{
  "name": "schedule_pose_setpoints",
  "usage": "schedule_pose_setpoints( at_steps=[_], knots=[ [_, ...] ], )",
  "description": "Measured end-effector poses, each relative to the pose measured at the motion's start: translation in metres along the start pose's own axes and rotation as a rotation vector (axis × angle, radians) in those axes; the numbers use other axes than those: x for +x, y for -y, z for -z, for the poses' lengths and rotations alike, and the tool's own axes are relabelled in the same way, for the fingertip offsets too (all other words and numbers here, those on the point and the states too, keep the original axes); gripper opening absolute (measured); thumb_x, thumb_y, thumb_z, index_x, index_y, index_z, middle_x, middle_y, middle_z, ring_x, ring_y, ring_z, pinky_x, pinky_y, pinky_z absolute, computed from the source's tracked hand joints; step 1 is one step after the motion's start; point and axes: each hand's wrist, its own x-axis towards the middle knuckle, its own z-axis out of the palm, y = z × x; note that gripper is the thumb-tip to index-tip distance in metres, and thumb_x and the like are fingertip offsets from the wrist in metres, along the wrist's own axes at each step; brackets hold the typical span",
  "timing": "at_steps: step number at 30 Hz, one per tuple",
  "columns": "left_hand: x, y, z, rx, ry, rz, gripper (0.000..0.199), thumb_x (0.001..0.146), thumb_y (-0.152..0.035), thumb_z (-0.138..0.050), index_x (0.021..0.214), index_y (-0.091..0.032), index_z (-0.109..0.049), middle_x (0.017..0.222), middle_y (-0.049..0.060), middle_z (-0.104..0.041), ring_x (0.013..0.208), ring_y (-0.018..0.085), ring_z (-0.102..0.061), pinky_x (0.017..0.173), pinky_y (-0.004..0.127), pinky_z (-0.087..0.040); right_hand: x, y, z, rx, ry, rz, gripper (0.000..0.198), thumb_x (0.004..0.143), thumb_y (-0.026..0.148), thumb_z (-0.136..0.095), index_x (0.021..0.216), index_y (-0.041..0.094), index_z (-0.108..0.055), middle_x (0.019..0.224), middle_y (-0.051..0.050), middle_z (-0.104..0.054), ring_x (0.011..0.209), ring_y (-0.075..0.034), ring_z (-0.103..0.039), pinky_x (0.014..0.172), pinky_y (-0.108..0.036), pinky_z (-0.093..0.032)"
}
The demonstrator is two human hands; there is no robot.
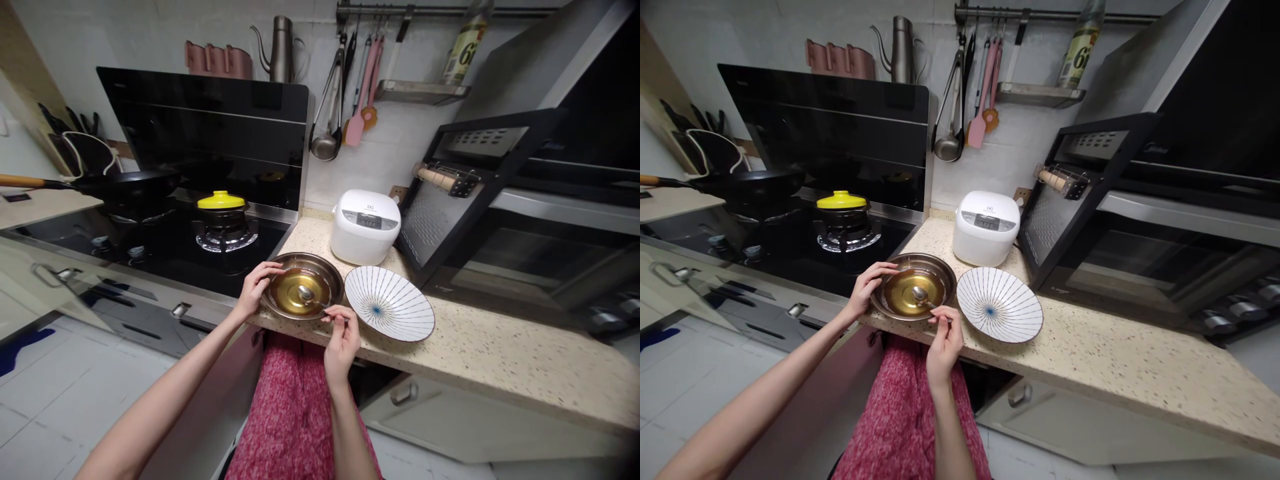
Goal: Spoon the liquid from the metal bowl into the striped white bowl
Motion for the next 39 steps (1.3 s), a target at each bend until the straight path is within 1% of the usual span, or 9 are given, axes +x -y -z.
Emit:
schedule_pose_setpoints(
  at_steps=[5, 16, 23, 27, 32, 36, 39],
  knots=[
    [0.0, 0.0, 0.0, -0.007, 0.003, -0.014, 0.037, 0.088, -0.024, -0.047, 0.103, -0.018, -0.08, 0.121, 0.012, -0.071, 0.116, 0.03, -0.064, 0.106, 0.047, -0.047, 0.0, -0.002, -0.002, 0.048, -0.056, -0.019, 0.027, 0.105, 0.036, -0.048, 0.087, 0.019, -0.06, 0.085, -0.002, -0.065, 0.069, -0.012, -0.061, 0.067, -0.026, -0.054],
    [0.0, -0.001, 0.0, 0.004, -0.002, -0.007, 0.037, 0.088, -0.025, -0.047, 0.103, -0.018, -0.08, 0.121, 0.011, -0.071, 0.116, 0.03, -0.064, 0.106, 0.047, -0.047, 0.001, 0.007, 0.005, 0.111, -0.161, 0.043, 0.02, 0.104, 0.029, -0.049, 0.089, 0.02, -0.059, 0.087, -0.001, -0.063, 0.071, -0.013, -0.063, 0.068, -0.028, -0.054],
    [0.0, 0.0, 0.001, 0.013, 0.006, -0.011, 0.038, 0.088, -0.028, -0.047, 0.103, -0.018, -0.08, 0.121, 0.012, -0.071, 0.117, 0.031, -0.064, 0.108, 0.048, -0.047, 0.004, 0.017, 0.017, 0.019, -0.236, 0.098, 0.019, 0.105, 0.028, -0.047, 0.091, 0.02, -0.057, 0.087, -0.002, -0.062, 0.076, -0.014, -0.063, 0.073, -0.031, -0.056],
    [0.001, 0.001, 0.002, 0.024, 0.015, -0.009, 0.038, 0.089, -0.029, -0.047, 0.104, -0.019, -0.08, 0.122, 0.012, -0.071, 0.118, 0.031, -0.063, 0.108, 0.048, -0.046, 0.006, 0.021, 0.023, 0.009, -0.285, 0.132, 0.017, 0.104, 0.027, -0.047, 0.092, 0.02, -0.057, 0.089, -0.003, -0.062, 0.078, -0.015, -0.063, 0.072, -0.033, -0.058],
    [0.001, 0.002, 0.001, 0.009, 0.01, -0.015, 0.037, 0.089, -0.029, -0.048, 0.104, -0.019, -0.08, 0.121, 0.012, -0.071, 0.117, 0.031, -0.064, 0.108, 0.049, -0.047, 0.01, 0.025, 0.03, -0.031, -0.348, 0.188, 0.015, 0.104, 0.025, -0.049, 0.093, 0.02, -0.058, 0.087, -0.003, -0.063, 0.076, -0.014, -0.065, 0.069, -0.032, -0.057],
    [0.0, 0.003, 0.001, 0.009, 0.01, -0.011, 0.037, 0.088, -0.028, -0.048, 0.104, -0.019, -0.08, 0.122, 0.011, -0.071, 0.118, 0.031, -0.063, 0.108, 0.048, -0.046, 0.013, 0.026, 0.033, -0.042, -0.375, 0.247, 0.014, 0.104, 0.022, -0.05, 0.095, 0.019, -0.06, 0.087, -0.003, -0.064, 0.075, -0.014, -0.065, 0.069, -0.03, -0.056],
    [0.0, 0.003, 0.001, 0.003, 0.011, -0.011, 0.036, 0.089, -0.027, -0.048, 0.104, -0.019, -0.08, 0.122, 0.011, -0.071, 0.118, 0.031, -0.063, 0.109, 0.048, -0.046, 0.016, 0.022, 0.035, -0.059, -0.37, 0.301, 0.015, 0.103, 0.02, -0.05, 0.094, 0.019, -0.061, 0.087, -0.002, -0.064, 0.075, -0.013, -0.065, 0.071, -0.03, -0.056]
  ],
)
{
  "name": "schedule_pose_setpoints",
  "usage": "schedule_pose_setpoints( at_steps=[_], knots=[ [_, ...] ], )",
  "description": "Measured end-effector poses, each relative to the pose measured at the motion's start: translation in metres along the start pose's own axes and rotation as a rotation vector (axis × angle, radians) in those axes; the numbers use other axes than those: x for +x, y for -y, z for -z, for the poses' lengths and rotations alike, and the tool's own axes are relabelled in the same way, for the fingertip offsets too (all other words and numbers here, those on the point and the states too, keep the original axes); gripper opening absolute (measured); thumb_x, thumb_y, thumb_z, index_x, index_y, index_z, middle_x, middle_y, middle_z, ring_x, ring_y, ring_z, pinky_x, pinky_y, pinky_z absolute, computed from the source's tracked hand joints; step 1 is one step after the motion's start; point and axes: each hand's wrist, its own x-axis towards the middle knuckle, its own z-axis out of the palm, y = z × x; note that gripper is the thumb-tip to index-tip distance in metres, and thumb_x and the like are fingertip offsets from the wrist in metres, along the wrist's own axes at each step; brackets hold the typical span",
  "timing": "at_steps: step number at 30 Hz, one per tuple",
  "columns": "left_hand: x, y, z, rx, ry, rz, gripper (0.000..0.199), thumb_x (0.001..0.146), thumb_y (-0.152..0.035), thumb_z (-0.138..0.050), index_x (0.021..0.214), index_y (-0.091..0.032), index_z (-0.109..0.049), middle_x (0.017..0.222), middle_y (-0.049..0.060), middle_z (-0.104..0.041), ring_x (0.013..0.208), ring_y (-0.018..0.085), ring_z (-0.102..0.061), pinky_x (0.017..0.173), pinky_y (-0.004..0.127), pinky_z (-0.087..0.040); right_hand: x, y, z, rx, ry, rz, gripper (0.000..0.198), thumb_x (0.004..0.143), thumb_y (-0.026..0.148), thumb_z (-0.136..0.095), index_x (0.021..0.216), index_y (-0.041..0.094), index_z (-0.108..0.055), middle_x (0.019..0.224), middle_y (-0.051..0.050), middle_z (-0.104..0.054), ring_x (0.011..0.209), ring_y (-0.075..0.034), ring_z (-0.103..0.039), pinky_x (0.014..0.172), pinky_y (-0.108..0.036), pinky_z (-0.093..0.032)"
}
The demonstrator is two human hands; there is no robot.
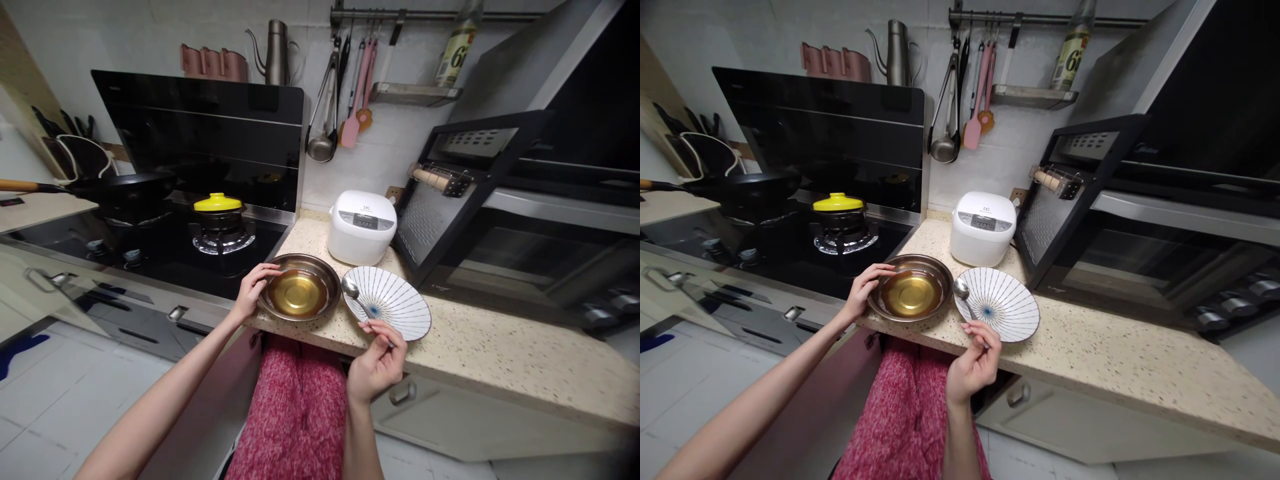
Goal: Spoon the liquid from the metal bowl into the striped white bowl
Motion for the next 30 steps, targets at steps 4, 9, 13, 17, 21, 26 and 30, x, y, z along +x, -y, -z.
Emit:
schedule_pose_setpoints(
  at_steps=[4, 9, 13, 17, 21, 26, 30],
  knots=[
    [0.0, 0.001, 0.0, -0.003, -0.007, -0.001, 0.036, 0.089, -0.027, -0.048, 0.104, -0.019, -0.08, 0.122, 0.011, -0.071, 0.117, 0.031, -0.063, 0.108, 0.048, -0.046, 0.0, -0.008, 0.004, -0.051, 0.034, 0.088, 0.016, 0.103, 0.018, -0.048, 0.096, 0.019, -0.063, 0.088, -0.003, -0.065, 0.077, -0.014, -0.065, 0.072, -0.031, -0.056],
    [0.0, 0.002, 0.0, -0.016, -0.001, -0.016, 0.036, 0.089, -0.027, -0.049, 0.104, -0.018, -0.08, 0.122, 0.012, -0.071, 0.118, 0.031, -0.063, 0.108, 0.048, -0.045, 0.0, -0.013, 0.006, -0.151, 0.083, 0.208, 0.018, 0.104, 0.02, -0.047, 0.098, 0.019, -0.063, 0.088, -0.005, -0.068, 0.082, -0.017, -0.067, 0.073, -0.033, -0.055],
    [0.0, 0.001, 0.0, -0.012, -0.003, -0.016, 0.036, 0.089, -0.028, -0.049, 0.104, -0.018, -0.08, 0.121, 0.012, -0.071, 0.117, 0.031, -0.064, 0.108, 0.048, -0.045, 0.0, -0.014, 0.006, -0.19, 0.11, 0.292, 0.018, 0.105, 0.02, -0.046, 0.102, 0.018, -0.064, 0.09, -0.006, -0.069, 0.084, -0.018, -0.068, 0.074, -0.034, -0.056],
    [0.0, 0.002, 0.0, -0.004, -0.002, -0.018, 0.037, 0.09, -0.028, -0.048, 0.105, -0.018, -0.08, 0.122, 0.012, -0.071, 0.117, 0.031, -0.063, 0.108, 0.048, -0.046, 0.0, -0.017, 0.007, -0.219, 0.155, 0.369, 0.02, 0.105, 0.019, -0.045, 0.107, 0.019, -0.065, 0.092, -0.006, -0.07, 0.086, -0.019, -0.069, 0.075, -0.035, -0.057],
    [0.0, 0.002, 0.0, -0.011, -0.002, -0.016, 0.037, 0.09, -0.027, -0.048, 0.105, -0.018, -0.08, 0.121, 0.011, -0.071, 0.117, 0.031, -0.063, 0.108, 0.048, -0.045, 0.001, -0.018, 0.009, -0.233, 0.185, 0.381, 0.02, 0.105, 0.019, -0.045, 0.109, 0.02, -0.065, 0.093, -0.006, -0.07, 0.086, -0.019, -0.069, 0.074, -0.035, -0.057],
    [0.0, 0.001, 0.0, -0.014, -0.006, -0.013, 0.036, 0.089, -0.026, -0.048, 0.105, -0.018, -0.08, 0.121, 0.011, -0.071, 0.117, 0.03, -0.063, 0.108, 0.047, -0.046, 0.0, -0.012, 0.007, -0.15, 0.113, 0.267, 0.018, 0.105, 0.021, -0.046, 0.1, 0.019, -0.064, 0.09, -0.005, -0.068, 0.083, -0.017, -0.067, 0.075, -0.034, -0.055],
    [0.0, 0.001, 0.0, -0.02, -0.007, -0.014, 0.036, 0.09, -0.027, -0.049, 0.105, -0.018, -0.08, 0.121, 0.011, -0.071, 0.117, 0.031, -0.063, 0.108, 0.048, -0.045, -0.007, -0.006, 0.003, -0.022, 0.095, 0.082, 0.017, 0.105, 0.022, -0.047, 0.096, 0.02, -0.061, 0.089, -0.004, -0.066, 0.079, -0.017, -0.066, 0.071, -0.034, -0.055]
  ],
)
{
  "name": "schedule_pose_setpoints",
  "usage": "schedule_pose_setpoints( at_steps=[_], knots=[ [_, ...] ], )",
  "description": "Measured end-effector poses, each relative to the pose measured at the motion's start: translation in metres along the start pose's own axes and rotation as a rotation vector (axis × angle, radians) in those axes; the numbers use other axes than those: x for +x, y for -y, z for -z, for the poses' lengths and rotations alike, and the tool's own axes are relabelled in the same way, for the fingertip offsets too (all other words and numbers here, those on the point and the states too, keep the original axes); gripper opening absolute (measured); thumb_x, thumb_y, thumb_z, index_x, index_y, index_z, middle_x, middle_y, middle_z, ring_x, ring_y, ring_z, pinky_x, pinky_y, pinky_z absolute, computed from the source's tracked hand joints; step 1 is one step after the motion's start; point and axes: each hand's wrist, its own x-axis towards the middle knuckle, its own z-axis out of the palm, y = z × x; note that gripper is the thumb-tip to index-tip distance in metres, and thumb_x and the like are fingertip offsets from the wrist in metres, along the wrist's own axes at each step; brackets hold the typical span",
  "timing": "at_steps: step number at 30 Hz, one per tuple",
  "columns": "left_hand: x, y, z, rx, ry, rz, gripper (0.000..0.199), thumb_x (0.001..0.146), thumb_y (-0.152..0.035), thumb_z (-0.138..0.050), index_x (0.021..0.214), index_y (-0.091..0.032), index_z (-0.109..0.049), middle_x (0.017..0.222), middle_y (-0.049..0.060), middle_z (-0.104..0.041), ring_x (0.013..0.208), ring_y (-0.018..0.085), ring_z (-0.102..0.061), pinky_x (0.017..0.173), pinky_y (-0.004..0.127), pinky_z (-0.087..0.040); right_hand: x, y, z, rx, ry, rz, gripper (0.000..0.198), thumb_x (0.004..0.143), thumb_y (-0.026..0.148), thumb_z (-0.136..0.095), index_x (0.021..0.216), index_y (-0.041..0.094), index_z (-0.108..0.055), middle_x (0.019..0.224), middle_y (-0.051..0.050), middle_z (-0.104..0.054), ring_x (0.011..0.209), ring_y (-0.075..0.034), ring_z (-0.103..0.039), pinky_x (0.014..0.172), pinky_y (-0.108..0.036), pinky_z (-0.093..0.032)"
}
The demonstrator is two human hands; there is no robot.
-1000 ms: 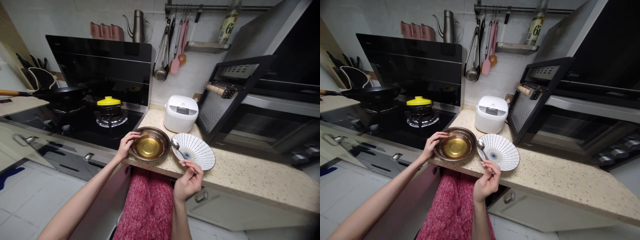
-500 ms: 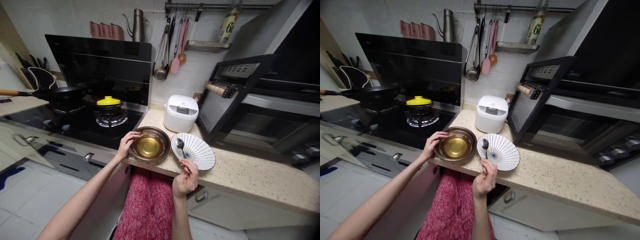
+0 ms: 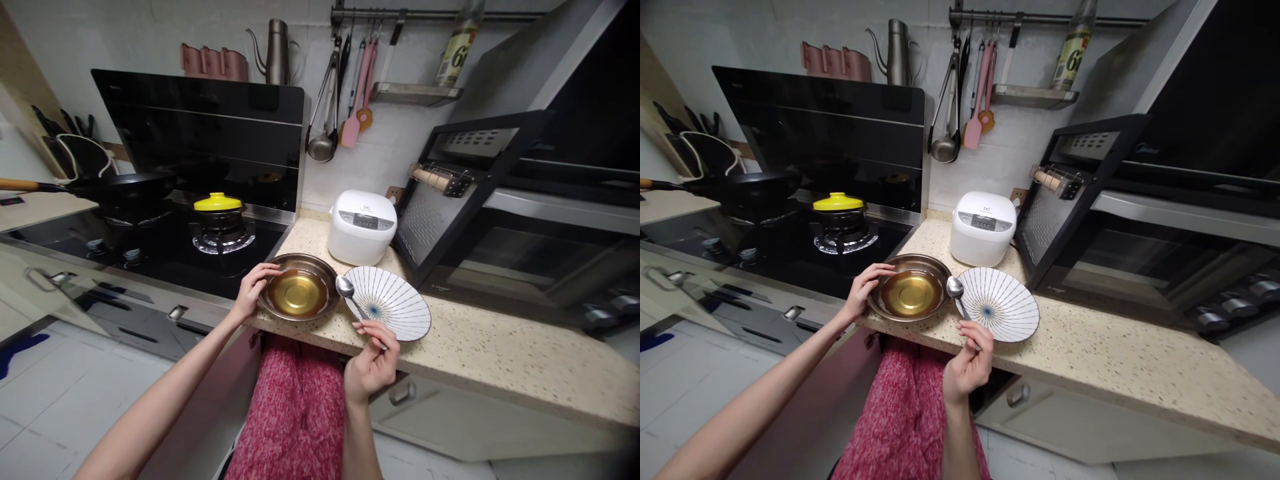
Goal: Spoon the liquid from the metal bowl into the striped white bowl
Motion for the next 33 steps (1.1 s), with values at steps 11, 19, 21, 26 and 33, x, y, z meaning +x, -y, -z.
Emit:
schedule_pose_setpoints(
  at_steps=[11, 19, 21, 26, 33],
  knots=[
    [0.0, -0.002, -0.001, 0.001, -0.001, 0.006, 0.037, 0.087, -0.024, -0.048, 0.103, -0.018, -0.081, 0.121, 0.011, -0.071, 0.117, 0.03, -0.064, 0.107, 0.047, -0.046, -0.023, -0.005, -0.02, 0.072, 0.242, -0.177, 0.02, 0.105, 0.023, -0.046, 0.095, 0.021, -0.063, 0.092, -0.004, -0.066, 0.084, -0.016, -0.064, 0.076, -0.032, -0.055],
    [0.0, -0.001, -0.001, -0.001, -0.005, -0.006, 0.037, 0.088, -0.024, -0.048, 0.104, -0.018, -0.081, 0.121, 0.012, -0.071, 0.116, 0.03, -0.064, 0.106, 0.047, -0.046, -0.028, -0.009, -0.026, 0.073, 0.286, -0.239, 0.022, 0.105, 0.027, -0.046, 0.093, 0.021, -0.063, 0.091, -0.003, -0.066, 0.082, -0.015, -0.064, 0.075, -0.03, -0.055],
    [0.0, -0.002, -0.001, 0.0, -0.003, -0.002, 0.037, 0.088, -0.024, -0.048, 0.104, -0.018, -0.081, 0.121, 0.012, -0.071, 0.116, 0.03, -0.064, 0.106, 0.047, -0.046, -0.028, -0.009, -0.028, 0.066, 0.298, -0.241, 0.023, 0.105, 0.028, -0.045, 0.093, 0.021, -0.063, 0.091, -0.003, -0.066, 0.081, -0.015, -0.063, 0.074, -0.029, -0.054],
    [0.0, -0.003, -0.001, 0.006, -0.009, 0.022, 0.037, 0.087, -0.026, -0.048, 0.102, -0.018, -0.081, 0.12, 0.011, -0.072, 0.116, 0.03, -0.064, 0.107, 0.047, -0.046, -0.027, -0.007, -0.032, 0.035, 0.328, -0.246, 0.023, 0.105, 0.027, -0.046, 0.093, 0.021, -0.065, 0.09, -0.003, -0.067, 0.075, -0.013, -0.061, 0.069, -0.026, -0.052],
    [0.0, -0.004, -0.002, -0.002, -0.016, 0.03, 0.036, 0.086, -0.026, -0.049, 0.102, -0.019, -0.081, 0.12, 0.011, -0.072, 0.115, 0.03, -0.064, 0.107, 0.047, -0.047, -0.026, -0.006, -0.034, 0.071, 0.279, -0.318, 0.025, 0.105, 0.03, -0.048, 0.092, 0.019, -0.065, 0.089, -0.002, -0.065, 0.069, -0.011, -0.06, 0.068, -0.025, -0.052]
  ],
)
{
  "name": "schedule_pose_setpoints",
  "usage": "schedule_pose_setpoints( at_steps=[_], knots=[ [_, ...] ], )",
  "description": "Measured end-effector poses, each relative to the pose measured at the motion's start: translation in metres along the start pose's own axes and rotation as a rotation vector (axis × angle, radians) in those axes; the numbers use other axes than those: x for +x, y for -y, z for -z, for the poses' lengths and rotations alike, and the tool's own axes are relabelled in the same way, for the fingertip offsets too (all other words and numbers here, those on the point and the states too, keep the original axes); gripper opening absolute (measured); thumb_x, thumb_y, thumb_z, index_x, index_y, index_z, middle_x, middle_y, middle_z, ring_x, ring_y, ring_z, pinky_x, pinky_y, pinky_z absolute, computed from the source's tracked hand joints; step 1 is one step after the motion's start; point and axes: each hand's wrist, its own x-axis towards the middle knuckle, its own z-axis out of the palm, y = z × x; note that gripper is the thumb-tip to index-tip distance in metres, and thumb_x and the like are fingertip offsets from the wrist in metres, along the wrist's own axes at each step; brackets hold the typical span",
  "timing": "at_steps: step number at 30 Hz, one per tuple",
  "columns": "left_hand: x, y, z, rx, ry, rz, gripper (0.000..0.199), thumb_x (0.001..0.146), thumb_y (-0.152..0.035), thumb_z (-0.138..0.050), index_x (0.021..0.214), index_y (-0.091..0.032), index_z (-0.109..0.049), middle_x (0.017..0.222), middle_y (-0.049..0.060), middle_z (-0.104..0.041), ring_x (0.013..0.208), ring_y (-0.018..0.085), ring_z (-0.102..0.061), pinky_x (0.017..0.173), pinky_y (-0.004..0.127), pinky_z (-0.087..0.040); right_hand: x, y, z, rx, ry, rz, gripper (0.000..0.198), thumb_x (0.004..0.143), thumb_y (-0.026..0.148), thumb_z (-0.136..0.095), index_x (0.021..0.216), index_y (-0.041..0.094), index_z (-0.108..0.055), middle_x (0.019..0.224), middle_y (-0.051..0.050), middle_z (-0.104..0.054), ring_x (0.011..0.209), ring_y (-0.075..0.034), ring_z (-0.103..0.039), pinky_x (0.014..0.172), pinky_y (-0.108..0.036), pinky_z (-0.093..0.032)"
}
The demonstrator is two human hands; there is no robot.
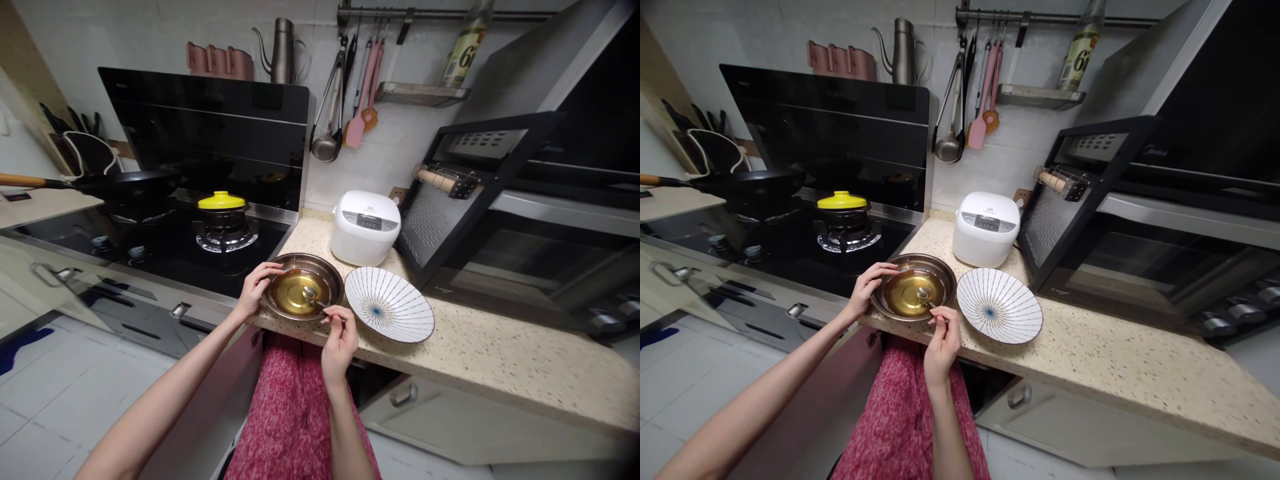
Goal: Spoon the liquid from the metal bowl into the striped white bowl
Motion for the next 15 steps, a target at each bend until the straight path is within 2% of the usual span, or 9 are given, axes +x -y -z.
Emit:
schedule_pose_setpoints(
  at_steps=[8, 15],
  knots=[
    [-0.0003, -0.0001, 0.0003, 0.016, 0.007, -0.013, 0.037, 0.088, -0.026, -0.047, 0.102, -0.018, -0.08, 0.12, 0.012, -0.072, 0.115, 0.03, -0.064, 0.106, 0.047, -0.047, 0.0003, 0.0015, -0.0027, 0.083, -0.105, -0.064, 0.026, 0.105, 0.034, -0.048, 0.09, 0.018, -0.061, 0.087, -0.002, -0.064, 0.07, -0.011, -0.062, 0.068, -0.026, -0.054],
    [-0.0002, -0.001, 0.0001, 0.009, 0.006, -0.017, 0.037, 0.088, -0.026, -0.047, 0.102, -0.017, -0.08, 0.12, 0.012, -0.071, 0.116, 0.03, -0.064, 0.107, 0.047, -0.047, 0.0031, 0.0035, 0.0019, 0.09, -0.172, 0.001, 0.023, 0.105, 0.031, -0.048, 0.088, 0.019, -0.058, 0.086, -0.002, -0.064, 0.069, -0.011, -0.063, 0.068, -0.027, -0.055]
  ],
)
